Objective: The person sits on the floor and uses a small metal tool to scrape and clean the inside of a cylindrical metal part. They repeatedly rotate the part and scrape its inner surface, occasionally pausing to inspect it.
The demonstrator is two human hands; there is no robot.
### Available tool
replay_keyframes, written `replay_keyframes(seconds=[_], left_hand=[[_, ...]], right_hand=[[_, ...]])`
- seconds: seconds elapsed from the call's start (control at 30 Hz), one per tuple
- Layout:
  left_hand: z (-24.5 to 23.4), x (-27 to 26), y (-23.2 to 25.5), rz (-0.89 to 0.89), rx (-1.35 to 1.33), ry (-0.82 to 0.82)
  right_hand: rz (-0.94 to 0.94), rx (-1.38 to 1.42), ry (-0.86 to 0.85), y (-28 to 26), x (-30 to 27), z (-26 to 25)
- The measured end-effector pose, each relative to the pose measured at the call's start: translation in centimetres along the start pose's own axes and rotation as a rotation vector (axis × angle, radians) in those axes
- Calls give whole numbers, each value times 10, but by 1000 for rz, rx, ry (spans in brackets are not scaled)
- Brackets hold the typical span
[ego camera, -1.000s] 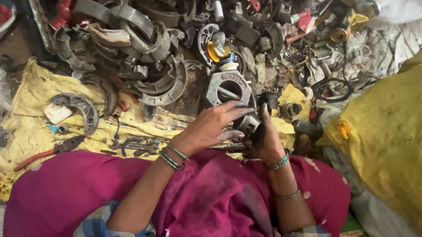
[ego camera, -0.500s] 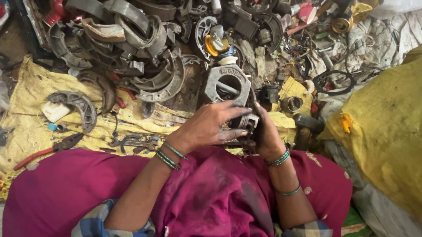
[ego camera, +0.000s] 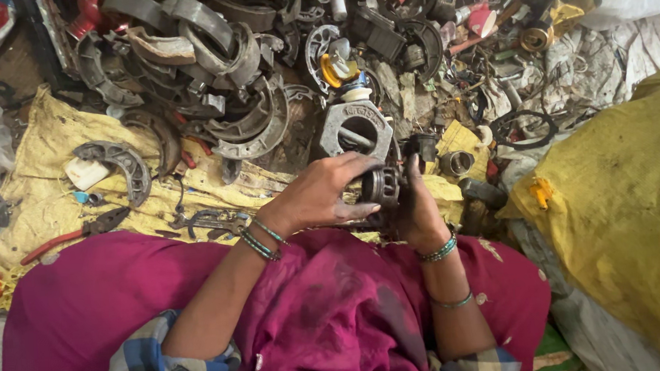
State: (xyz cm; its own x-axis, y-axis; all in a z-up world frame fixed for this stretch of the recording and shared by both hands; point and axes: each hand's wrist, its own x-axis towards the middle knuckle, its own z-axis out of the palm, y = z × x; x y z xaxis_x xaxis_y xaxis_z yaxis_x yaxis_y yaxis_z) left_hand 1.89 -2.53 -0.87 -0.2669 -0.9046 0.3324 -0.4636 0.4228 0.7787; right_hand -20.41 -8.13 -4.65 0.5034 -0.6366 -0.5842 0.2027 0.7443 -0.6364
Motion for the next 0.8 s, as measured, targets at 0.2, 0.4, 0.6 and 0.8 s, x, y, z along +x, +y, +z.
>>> replay_keyframes(seconds=[0.2, 0.4, 0.6, 0.8], left_hand=[[-2, -1, -1, -15, -8, 57], [-4, -1, 4, -59, 48, 41], [-6, -1, 8, -38, 26, 63], [-7, 0, 9, -17, 59, -7]], right_hand=[[-169, 43, -163, 9, 5, -24], [-183, 83, -160, 20, 14, -42], [-186, 123, -147, 21, 15, -39], [-152, 188, -62, 21, 16, -32]])
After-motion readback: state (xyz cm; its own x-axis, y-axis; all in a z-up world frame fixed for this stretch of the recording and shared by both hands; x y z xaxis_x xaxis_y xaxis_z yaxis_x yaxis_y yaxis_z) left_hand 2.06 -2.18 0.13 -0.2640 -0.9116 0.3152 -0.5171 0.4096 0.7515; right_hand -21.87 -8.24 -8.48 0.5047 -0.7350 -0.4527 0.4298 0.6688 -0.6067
